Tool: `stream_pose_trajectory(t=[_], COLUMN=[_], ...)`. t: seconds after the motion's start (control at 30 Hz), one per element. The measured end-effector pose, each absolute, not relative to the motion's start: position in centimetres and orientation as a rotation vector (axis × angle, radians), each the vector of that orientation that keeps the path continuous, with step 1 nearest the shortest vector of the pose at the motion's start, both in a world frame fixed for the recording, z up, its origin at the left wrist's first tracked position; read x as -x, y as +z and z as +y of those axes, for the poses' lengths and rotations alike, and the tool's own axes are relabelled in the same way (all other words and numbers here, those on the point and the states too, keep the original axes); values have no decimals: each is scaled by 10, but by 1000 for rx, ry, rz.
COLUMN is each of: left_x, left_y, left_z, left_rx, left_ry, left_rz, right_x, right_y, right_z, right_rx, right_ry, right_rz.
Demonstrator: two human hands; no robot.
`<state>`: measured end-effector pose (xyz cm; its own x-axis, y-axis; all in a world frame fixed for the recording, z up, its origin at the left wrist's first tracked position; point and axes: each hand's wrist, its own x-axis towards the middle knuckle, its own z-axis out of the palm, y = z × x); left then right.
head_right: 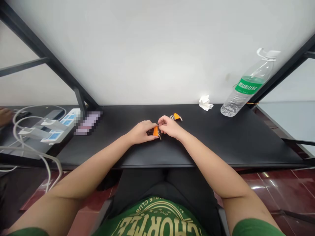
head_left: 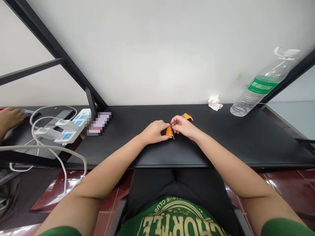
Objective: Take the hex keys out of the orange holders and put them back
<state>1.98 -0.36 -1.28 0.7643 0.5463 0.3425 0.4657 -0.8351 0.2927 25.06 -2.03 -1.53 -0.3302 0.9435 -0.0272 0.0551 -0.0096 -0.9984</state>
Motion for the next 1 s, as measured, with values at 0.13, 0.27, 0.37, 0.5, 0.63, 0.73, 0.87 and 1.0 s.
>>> stream_pose_trajectory(t=[0.13,0.27,0.37,0.5,0.63,0.73,0.87,1.0], left_x=[-16,-16,-17,-18,-17,-14,-9,-7], left_y=[-12,-12,-12,-11,-9,-11,-15,-17], left_z=[-3,-3,-3,-5,-5,-3,0,3], left_rx=[-2693,-2682,-2679,-2609,-2562,-2572,-2613,-2640], left_ry=[711,696,681,673,670,655,627,575], left_rz=[837,795,763,755,753,797,854,903], right_x=[-263,-263,-260,-263,-269,-278,-295,-298], right_y=[-12,-11,-12,-14,-14,-11,-7,-6], right_z=[-18,-19,-18,-15,-13,-11,-9,-10], right_rx=[1104,1117,1127,1113,1114,1292,1572,1759], right_ry=[1354,1359,1399,1458,1475,1131,510,457], right_rz=[-1638,-1712,-1699,-1693,-1740,-1934,-2204,-2332])
